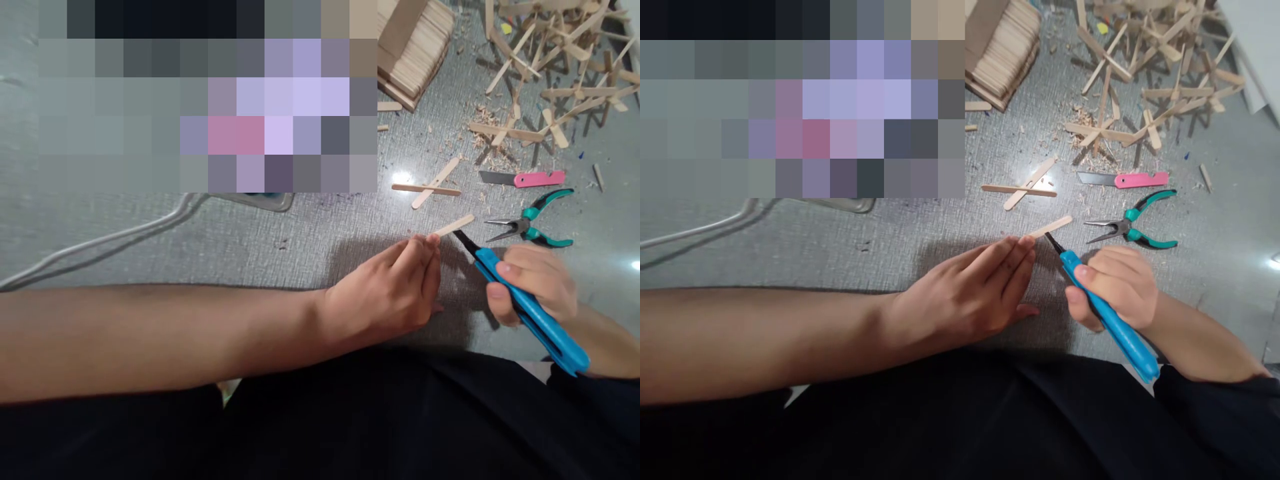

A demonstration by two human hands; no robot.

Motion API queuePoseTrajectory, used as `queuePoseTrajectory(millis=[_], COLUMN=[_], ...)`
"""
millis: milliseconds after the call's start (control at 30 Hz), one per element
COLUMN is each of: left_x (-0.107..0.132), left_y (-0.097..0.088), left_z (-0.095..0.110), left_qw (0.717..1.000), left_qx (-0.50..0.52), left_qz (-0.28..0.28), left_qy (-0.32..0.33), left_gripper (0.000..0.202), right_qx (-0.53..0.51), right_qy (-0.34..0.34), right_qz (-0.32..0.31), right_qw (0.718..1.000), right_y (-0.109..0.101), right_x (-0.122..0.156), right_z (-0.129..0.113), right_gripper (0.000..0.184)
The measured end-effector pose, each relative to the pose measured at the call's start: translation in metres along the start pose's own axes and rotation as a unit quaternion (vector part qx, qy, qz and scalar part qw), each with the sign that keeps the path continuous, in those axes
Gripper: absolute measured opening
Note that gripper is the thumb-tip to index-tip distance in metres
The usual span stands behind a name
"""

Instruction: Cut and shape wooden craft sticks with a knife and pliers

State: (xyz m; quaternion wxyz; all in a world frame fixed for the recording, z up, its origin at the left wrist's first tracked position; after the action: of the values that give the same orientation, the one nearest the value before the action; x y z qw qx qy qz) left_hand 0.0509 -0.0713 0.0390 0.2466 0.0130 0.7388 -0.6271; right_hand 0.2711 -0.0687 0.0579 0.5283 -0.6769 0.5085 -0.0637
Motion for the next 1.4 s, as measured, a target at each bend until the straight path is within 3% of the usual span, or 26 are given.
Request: queuePoseTrajectory(millis=[167, 567, 1000, 1400], left_x=[-0.001, -0.001, -0.002, 0.000], left_y=[0.002, 0.002, 0.004, 0.001], left_z=[-0.002, -0.002, -0.001, -0.002], left_qw=[1.000, 1.000, 1.000, 0.999], left_qx=[0.009, 0.012, 0.006, 0.024], left_qz=[0.018, 0.027, 0.016, 0.034], left_qy=[-0.006, -0.003, 0.007, -0.009], left_gripper=[0.049, 0.046, 0.048, 0.049], right_qx=[-0.016, -0.019, -0.019, -0.023], right_qy=[-0.040, -0.050, -0.042, 0.019], right_qz=[0.076, 0.062, 0.025, -0.098], right_qw=[0.996, 0.997, 0.999, 0.995], right_y=[0.012, 0.013, 0.011, 0.007], right_x=[-0.015, -0.016, -0.020, -0.042], right_z=[-0.008, -0.010, -0.009, -0.018], right_gripper=[0.014, 0.007, 0.011, 0.024])
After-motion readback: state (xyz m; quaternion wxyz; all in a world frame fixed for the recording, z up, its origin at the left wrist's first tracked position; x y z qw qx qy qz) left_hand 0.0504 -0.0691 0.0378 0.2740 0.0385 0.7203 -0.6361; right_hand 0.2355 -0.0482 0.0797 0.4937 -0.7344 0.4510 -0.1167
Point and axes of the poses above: each hand's wrist, its own x-axis away from the middle knuckle, its own y-axis out of the palm, z = x × y, the point moved 5 cm from there along -x, towards the middle knuckle, and after that the axes turned 7 degrees about y, right-handed, at the moved point
